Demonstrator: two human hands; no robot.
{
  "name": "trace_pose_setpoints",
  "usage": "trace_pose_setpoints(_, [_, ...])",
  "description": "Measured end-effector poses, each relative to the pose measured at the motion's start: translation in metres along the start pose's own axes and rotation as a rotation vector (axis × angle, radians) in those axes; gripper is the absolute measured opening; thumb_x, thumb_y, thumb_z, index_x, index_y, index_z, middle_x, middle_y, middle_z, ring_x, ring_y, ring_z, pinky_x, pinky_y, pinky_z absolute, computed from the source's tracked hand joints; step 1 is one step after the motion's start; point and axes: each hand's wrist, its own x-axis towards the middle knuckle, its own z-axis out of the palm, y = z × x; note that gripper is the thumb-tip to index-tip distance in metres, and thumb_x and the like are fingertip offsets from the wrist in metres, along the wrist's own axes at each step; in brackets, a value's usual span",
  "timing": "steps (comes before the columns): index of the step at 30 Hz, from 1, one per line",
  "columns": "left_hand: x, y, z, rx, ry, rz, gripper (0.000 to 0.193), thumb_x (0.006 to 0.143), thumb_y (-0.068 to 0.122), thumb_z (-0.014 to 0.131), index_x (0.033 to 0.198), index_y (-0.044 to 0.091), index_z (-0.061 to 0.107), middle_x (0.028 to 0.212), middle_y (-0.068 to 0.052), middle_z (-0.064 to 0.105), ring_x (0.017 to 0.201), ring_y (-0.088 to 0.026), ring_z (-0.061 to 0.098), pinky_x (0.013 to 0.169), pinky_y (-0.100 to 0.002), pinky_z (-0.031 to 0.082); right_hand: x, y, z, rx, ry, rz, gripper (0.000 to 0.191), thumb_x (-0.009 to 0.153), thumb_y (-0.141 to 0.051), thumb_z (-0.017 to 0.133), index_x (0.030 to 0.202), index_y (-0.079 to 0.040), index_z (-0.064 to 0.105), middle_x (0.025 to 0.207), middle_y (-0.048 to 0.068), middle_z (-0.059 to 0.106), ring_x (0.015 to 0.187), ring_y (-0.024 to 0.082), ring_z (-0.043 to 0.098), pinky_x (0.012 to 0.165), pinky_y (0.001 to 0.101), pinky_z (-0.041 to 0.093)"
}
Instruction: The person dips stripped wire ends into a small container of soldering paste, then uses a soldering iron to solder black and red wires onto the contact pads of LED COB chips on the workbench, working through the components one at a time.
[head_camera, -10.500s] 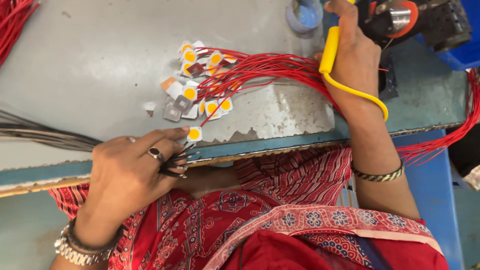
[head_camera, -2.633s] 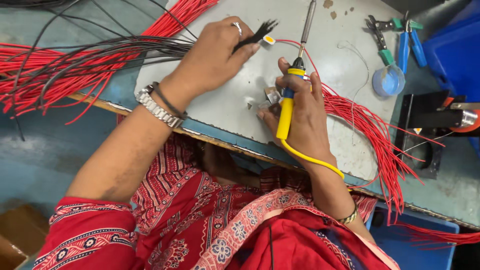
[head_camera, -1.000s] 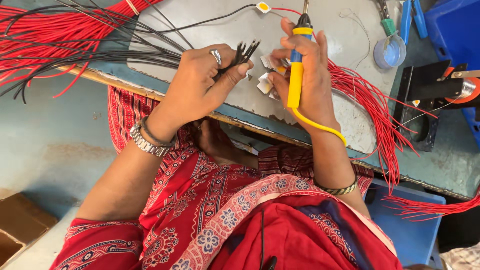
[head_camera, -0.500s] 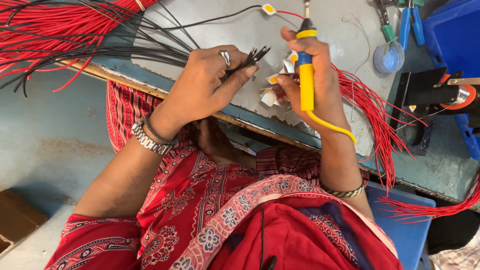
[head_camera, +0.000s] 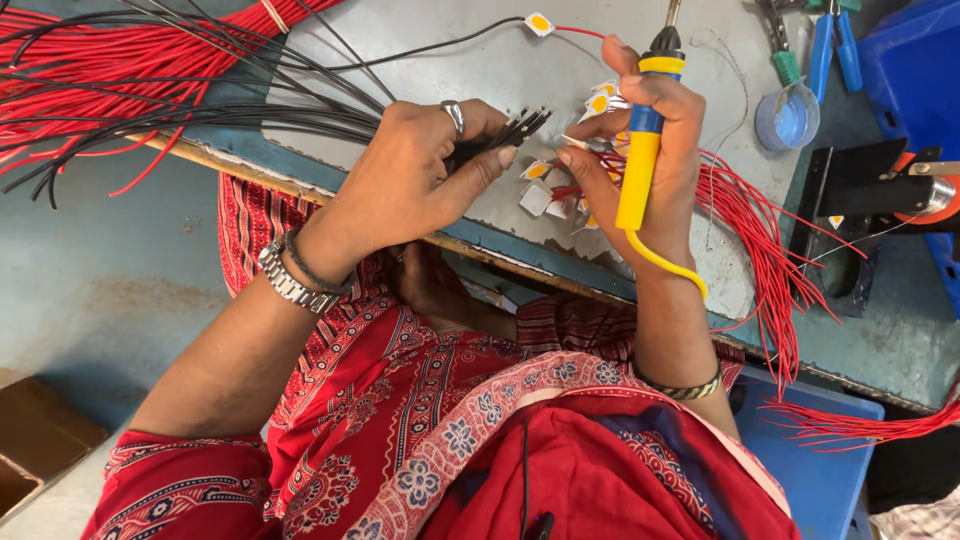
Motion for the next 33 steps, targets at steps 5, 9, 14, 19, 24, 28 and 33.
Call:
trace_pose_setpoints(5, [-0.001,0.001,0.0,0.003,0.005,0.016,0.014,0.101,0.01,0.072,0.107,-0.003,0.07,0.076,-0.014,0.063,0.06,-0.022,0.06,0.059,-0.033,0.047,0.0,0.011,0.0,-0.015,0.007,-0.003,0.066,0.1,0.023,0.078,0.138,-0.01,0.035,0.163,0.015,0.044,0.127,0.023,0.064,0.091,0.0297,0.065])
trace_pose_setpoints(9, [0.003,0.002,-0.003,0.05,-0.018,0.04,0.014,0.099,0.009,0.074,0.107,-0.003,0.071,0.071,-0.015,0.061,0.058,-0.024,0.059,0.057,-0.034,0.046,0.004,0.018,0.002,-0.123,-0.013,0.068,0.058,0.102,0.02,0.073,0.137,-0.008,0.036,0.162,0.015,0.049,0.104,0.02,0.08,0.084,0.0248,0.067])
trace_pose_setpoints(14, [0.016,-0.007,-0.01,0.205,-0.099,0.086,0.017,0.097,0.01,0.08,0.104,-0.003,0.071,0.065,-0.018,0.056,0.054,-0.03,0.056,0.054,-0.038,0.043,0.005,0.021,0.007,-0.202,0.007,0.064,0.059,0.099,0.016,0.078,0.136,-0.008,0.038,0.153,0.013,0.056,0.107,0.022,0.083,0.088,0.0261,0.067])
trace_pose_setpoints(19, [0.032,-0.024,-0.013,0.159,-0.149,0.138,0.017,0.094,0.008,0.076,0.106,-0.003,0.069,0.073,-0.014,0.061,0.057,-0.026,0.061,0.057,-0.035,0.047,0.003,0.02,0.012,-0.314,0.084,-0.033,0.06,0.097,0.013,0.083,0.134,-0.009,0.042,0.136,0.009,0.06,0.105,0.022,0.078,0.089,0.0295,0.062])
trace_pose_setpoints(24, [0.031,-0.032,-0.015,0.23,-0.179,0.152,0.016,0.092,0.011,0.079,0.094,-0.002,0.069,0.067,-0.015,0.056,0.057,-0.03,0.058,0.058,-0.037,0.045,0.001,0.017,0.011,-0.029,0.054,0.081,0.056,0.1,0.019,0.074,0.138,-0.006,0.04,0.15,0.012,0.059,0.122,0.021,0.074,0.094,0.0289,0.065])
trace_pose_setpoints(28, [0.021,-0.03,-0.014,0.282,-0.17,0.153,0.016,0.09,0.015,0.08,0.093,0.002,0.071,0.066,-0.013,0.058,0.058,-0.029,0.061,0.058,-0.038,0.046,0.002,0.014,0.008,-0.075,-0.005,0.056,0.059,0.1,0.018,0.079,0.14,-0.006,0.042,0.144,0.01,0.063,0.107,0.02,0.074,0.09,0.0281,0.064])
trace_pose_setpoints(33, [0.019,-0.028,-0.016,0.33,-0.191,0.217,0.014,0.094,0.018,0.083,0.097,0.005,0.077,0.068,-0.01,0.062,0.061,-0.029,0.063,0.059,-0.039,0.048,0.003,0.01,0.016,-0.125,-0.01,0.11,0.062,0.095,0.018,0.078,0.141,-0.006,0.043,0.141,0.009,0.066,0.098,0.016,0.08,0.085,0.0259,0.065])
